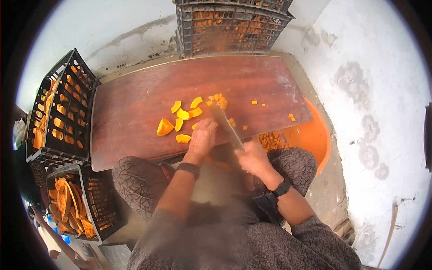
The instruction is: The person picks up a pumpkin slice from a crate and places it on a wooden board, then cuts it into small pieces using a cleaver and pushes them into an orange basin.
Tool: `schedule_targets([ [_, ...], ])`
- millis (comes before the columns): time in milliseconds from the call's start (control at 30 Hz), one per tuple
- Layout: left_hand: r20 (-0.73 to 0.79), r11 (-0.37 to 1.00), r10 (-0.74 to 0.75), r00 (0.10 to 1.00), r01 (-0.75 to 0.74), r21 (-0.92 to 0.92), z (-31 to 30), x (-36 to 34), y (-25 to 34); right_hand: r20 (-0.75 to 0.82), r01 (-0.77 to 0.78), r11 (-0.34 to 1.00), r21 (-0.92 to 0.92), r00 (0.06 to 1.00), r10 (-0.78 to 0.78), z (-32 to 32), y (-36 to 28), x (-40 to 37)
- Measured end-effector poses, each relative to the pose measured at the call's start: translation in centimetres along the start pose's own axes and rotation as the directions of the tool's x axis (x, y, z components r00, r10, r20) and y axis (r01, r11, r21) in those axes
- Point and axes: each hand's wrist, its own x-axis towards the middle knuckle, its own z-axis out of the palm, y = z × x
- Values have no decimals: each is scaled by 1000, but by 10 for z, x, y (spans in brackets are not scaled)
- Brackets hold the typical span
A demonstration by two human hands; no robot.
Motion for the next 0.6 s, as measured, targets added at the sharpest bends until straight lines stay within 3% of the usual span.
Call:
schedule_targets([
  [367,-47,999,33,998,-33,12,0,3,1,75,8,999,-51,997,-4,-16,-17,1],
  [433,-31,1000,19,999,-19,9,0,3,2,259,-145,989,-20,955,145,-27,-33,3],
  [600,-15,1000,-5,1000,5,2,1,6,2,277,-194,981,-29,941,194,-33,-48,19],
])
